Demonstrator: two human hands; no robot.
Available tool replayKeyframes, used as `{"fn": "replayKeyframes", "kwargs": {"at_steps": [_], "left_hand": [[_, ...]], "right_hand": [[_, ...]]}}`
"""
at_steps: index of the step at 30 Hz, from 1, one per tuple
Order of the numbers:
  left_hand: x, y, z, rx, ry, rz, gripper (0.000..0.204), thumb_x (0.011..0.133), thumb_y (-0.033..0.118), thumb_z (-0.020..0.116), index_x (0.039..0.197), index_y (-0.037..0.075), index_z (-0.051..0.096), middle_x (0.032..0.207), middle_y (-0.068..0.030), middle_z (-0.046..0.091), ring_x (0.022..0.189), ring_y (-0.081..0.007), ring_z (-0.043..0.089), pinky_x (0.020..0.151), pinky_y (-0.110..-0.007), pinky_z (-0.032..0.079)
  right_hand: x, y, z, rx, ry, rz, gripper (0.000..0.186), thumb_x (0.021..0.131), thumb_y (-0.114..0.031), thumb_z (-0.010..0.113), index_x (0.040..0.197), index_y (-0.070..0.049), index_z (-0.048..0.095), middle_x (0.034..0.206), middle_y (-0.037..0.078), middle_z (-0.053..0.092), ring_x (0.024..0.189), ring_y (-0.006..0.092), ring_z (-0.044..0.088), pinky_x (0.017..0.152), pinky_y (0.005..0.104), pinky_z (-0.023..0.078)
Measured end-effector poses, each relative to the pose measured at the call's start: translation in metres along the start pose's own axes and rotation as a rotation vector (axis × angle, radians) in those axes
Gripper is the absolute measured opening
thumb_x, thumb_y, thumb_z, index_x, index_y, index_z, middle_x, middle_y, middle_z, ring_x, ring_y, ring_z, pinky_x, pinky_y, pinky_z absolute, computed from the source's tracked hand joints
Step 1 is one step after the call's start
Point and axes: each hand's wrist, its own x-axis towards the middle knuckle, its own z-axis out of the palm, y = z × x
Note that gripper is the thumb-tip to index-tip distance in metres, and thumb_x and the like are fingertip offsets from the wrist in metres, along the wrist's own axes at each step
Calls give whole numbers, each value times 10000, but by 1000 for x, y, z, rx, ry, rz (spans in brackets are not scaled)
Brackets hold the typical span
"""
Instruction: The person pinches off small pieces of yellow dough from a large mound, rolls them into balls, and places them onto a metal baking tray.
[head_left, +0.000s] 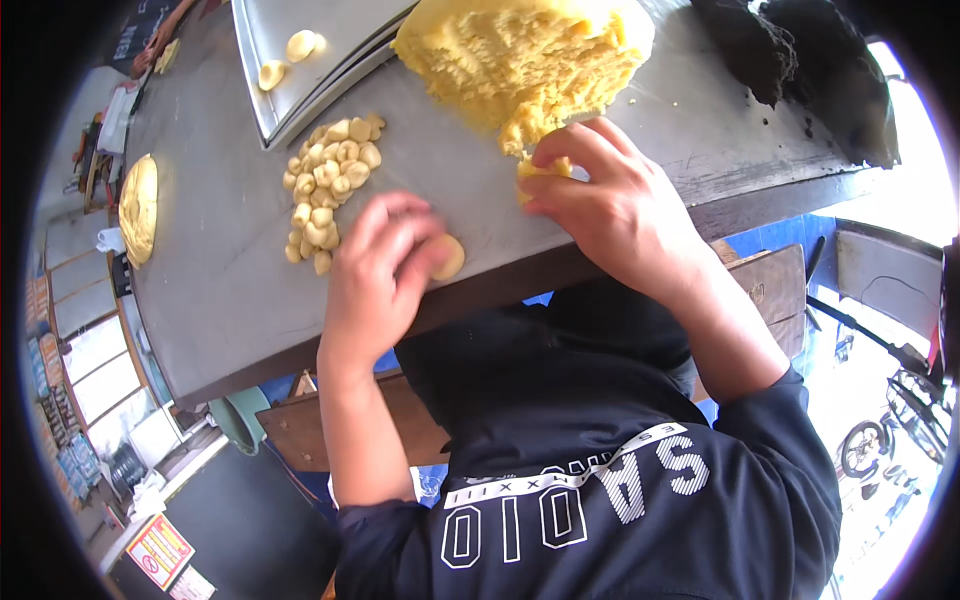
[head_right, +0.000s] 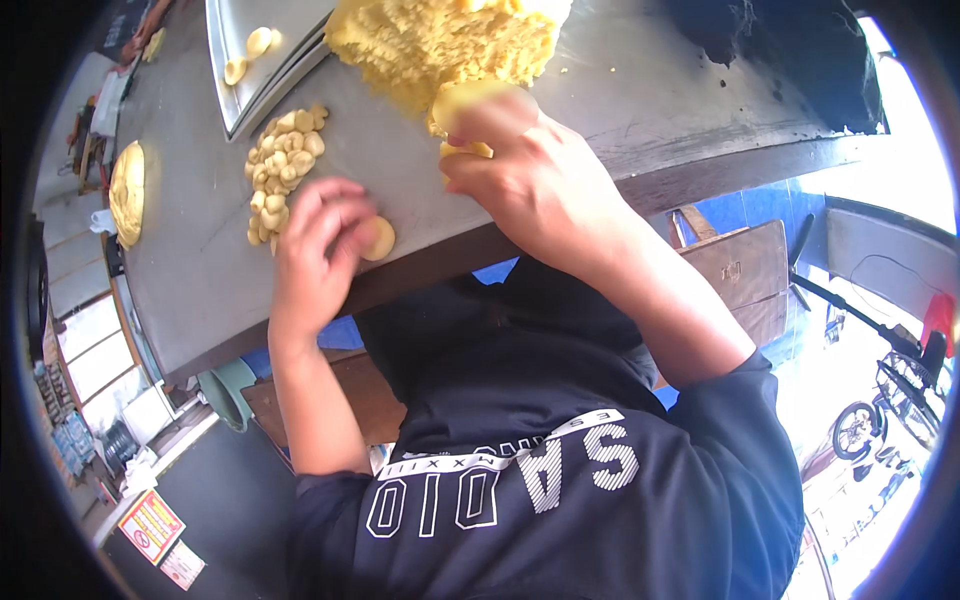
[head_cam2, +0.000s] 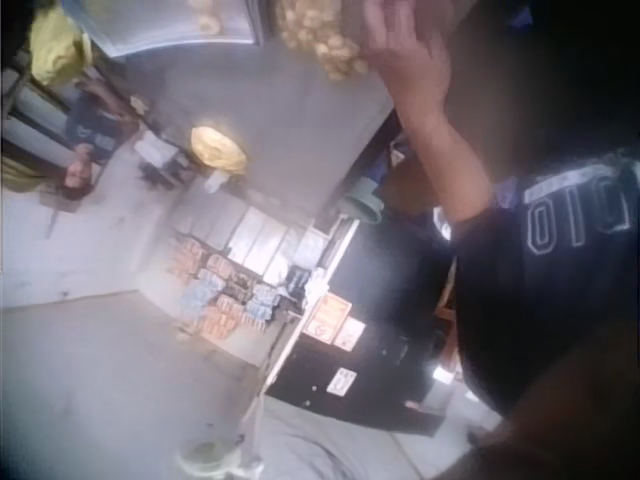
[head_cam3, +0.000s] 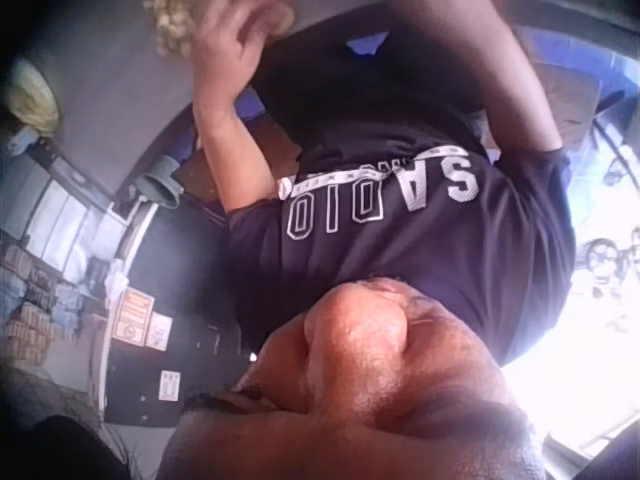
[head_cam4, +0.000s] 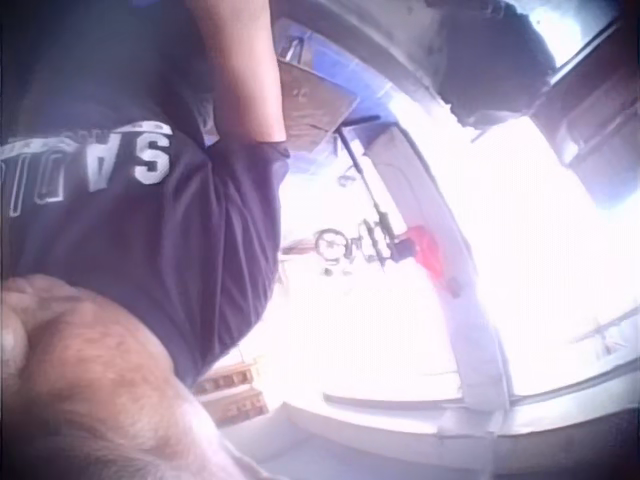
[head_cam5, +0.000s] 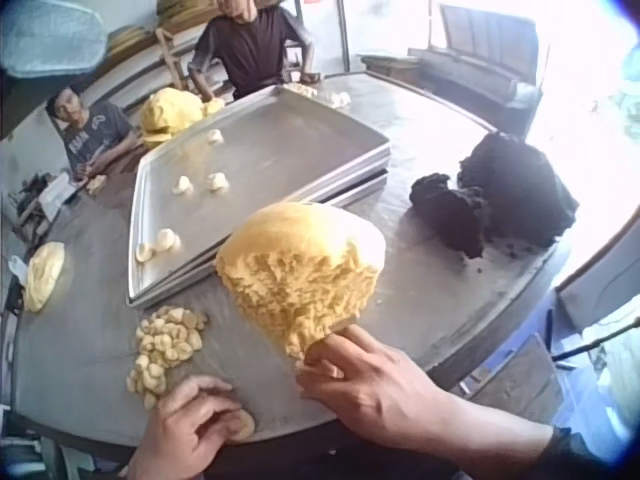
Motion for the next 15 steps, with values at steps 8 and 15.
{"fn": "replayKeyframes", "kwargs": {"at_steps": [8, 15], "left_hand": [[29, -36, -11, -795, 577, -232, 359, 1106, 87, 790, 1443, 13, 691, 1413, -167, 759, 1168, -215, 782, 996, -390, 644], [72, -59, -23, 584, 193, -109, 228, 967, 295, 894, 1086, 117, 816, 1438, -50, 757, 1328, -308, 690, 1226, -519, 398]], "right_hand": [[-3, -11, 6, -14, 154, 27, 166, 933, -157, 834, 1079, -87, 794, 1288, 95, 713, 1208, 333, 694, 987, 451, 628], [1, -6, 7, -174, 111, 19, 184, 1004, -158, 788, 1144, -51, 732, 1212, 113, 683, 1110, 324, 720, 902, 435, 646]]}}
